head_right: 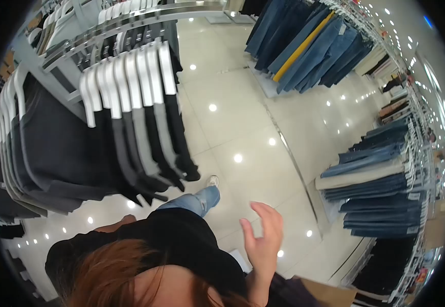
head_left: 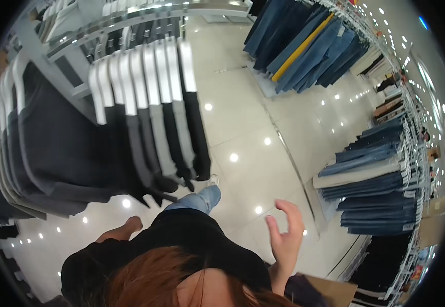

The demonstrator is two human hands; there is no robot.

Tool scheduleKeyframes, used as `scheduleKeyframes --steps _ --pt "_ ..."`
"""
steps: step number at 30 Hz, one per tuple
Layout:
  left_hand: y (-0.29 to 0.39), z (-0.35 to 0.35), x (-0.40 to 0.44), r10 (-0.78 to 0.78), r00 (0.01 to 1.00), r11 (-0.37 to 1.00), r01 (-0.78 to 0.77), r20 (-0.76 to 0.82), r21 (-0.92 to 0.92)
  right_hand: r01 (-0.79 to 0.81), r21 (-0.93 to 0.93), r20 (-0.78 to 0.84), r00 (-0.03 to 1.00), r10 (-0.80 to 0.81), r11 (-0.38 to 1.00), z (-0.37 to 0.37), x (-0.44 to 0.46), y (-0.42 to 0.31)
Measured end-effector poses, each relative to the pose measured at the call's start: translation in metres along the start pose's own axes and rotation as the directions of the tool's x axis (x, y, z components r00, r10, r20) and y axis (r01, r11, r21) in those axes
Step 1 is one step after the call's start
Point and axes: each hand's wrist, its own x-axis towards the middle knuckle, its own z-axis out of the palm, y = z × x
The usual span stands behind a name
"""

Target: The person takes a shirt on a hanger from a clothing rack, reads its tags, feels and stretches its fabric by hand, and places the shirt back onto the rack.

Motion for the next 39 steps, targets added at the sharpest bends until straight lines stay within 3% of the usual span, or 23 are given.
scheduleKeyframes --steps 4,7,10,13,15,17,18,19,20,21,22,23,25,26,28,29,30,33,34,35,37,38,39 --pt "0.050 -0.008 0.053 0.142 0.985 0.990 -0.142 0.097 -0.006 0.104 -0.158 0.286 0.957 -0.056 0.982 0.014 0.078 0.066" --pt "0.132 -0.047 0.080 -0.054 0.996 0.900 0.080 0.072 -0.429 0.083 -0.226 0.410 0.912 0.018 0.971 0.043 0.115 0.152" --pt "0.205 -0.094 0.103 -0.199 0.969 0.572 0.234 0.143 -0.787 -0.009 -0.284 0.532 0.831 0.165 0.959 0.063 0.138 0.240" --pt "0.238 -0.127 0.103 -0.266 0.949 0.387 0.267 0.171 -0.882 -0.154 -0.305 0.617 0.720 0.318 0.940 0.077 0.149 0.316" --pt "0.250 -0.139 0.089 -0.371 0.926 0.454 0.242 0.065 -0.858 -0.353 -0.224 0.669 0.622 0.407 0.908 0.097 0.159 0.381" --pt "0.258 -0.138 0.076 -0.538 0.843 0.426 0.285 0.012 -0.859 -0.338 -0.204 0.682 0.625 0.381 0.919 0.118 0.169 0.450" --pt "0.261 -0.105 0.090 -0.693 0.719 0.360 0.282 -0.052 -0.889 -0.257 -0.175 0.737 0.606 0.300 0.950 0.126 0.178 0.490" --pt "0.270 -0.109 0.087 -0.799 0.565 -0.105 0.206 0.206 -0.973 -0.172 -0.141 0.787 0.579 0.216 0.975 0.136 0.189 0.539" --pt "0.287 -0.160 0.047 -0.786 0.553 -0.202 0.192 0.276 -0.960 -0.124 -0.354 0.770 0.525 0.364 0.927 0.166 0.184 0.627" --pt "0.295 -0.150 0.049 -0.865 0.445 -0.187 0.140 0.231 -0.972 -0.074 -0.423 0.789 0.459 0.408 0.903 0.185 0.194 0.695" --pt "0.309 -0.182 0.034 -0.739 0.421 -0.485 0.210 0.526 -0.849 -0.075 -0.426 0.820 0.389 0.420 0.902 0.189 0.220 0.737" --pt "0.333 -0.178 0.034 -0.783 0.320 -0.555 0.030 0.534 -0.832 -0.106 -0.433 0.835 0.327 0.443 0.895 0.193 0.254 0.768" --pt "0.366 -0.106 0.077 -0.858 0.318 -0.351 0.210 0.403 -0.913 -0.241 -0.406 0.844 0.272 0.463 0.881 0.195 0.343 0.802" --pt "0.394 -0.120 0.083 -0.810 0.331 -0.464 0.144 0.485 -0.874 -0.352 -0.361 0.848 0.262 0.461 0.863 0.186 0.403 0.786" --pt "0.451 -0.157 0.088 -0.688 0.369 -0.667 0.017 0.624 -0.745 -0.430 -0.175 0.759 0.514 0.400 0.886 0.150 0.499 0.648" --pt "0.471 -0.159 0.102 -0.629 0.428 -0.633 0.203 0.649 -0.747 -0.393 -0.174 0.721 0.574 0.389 0.903 0.152 0.532 0.631" --pt "0.493 -0.146 0.118 -0.709 0.624 -0.015 0.454 0.329 -0.891 -0.355 -0.179 0.679 0.631 0.377 0.917 0.155 0.565 0.617" --pt "0.548 -0.293 0.111 -0.623 0.471 -0.688 0.051 0.624 -0.724 -0.191 -0.296 0.672 0.654 0.346 0.936 0.171 0.637 0.591" --pt "0.558 -0.304 0.120 -0.604 0.460 -0.707 0.065 0.650 -0.704 0.190 -0.307 0.787 0.602 0.137 0.932 0.182 0.656 0.603" --pt "0.570 -0.311 0.126 -0.586 0.446 -0.725 0.085 0.677 -0.683 0.408 -0.303 0.893 0.438 0.106 0.861 0.189 0.671 0.592" --pt "0.589 -0.274 0.152 -0.787 0.547 -0.098 0.345 0.285 -0.933 0.761 -0.145 0.987 0.068 0.144 0.632 0.217 0.691 0.544" --pt "0.597 -0.254 0.165 -0.770 0.633 0.259 0.415 0.073 -0.872 0.796 -0.101 0.989 0.013 0.149 0.597 0.237 0.699 0.530" --pt "0.604 -0.244 0.171 -0.794 0.580 0.042 0.350 0.182 -0.936 0.827 -0.056 0.987 -0.037 0.154 0.559 0.258 0.707 0.516"
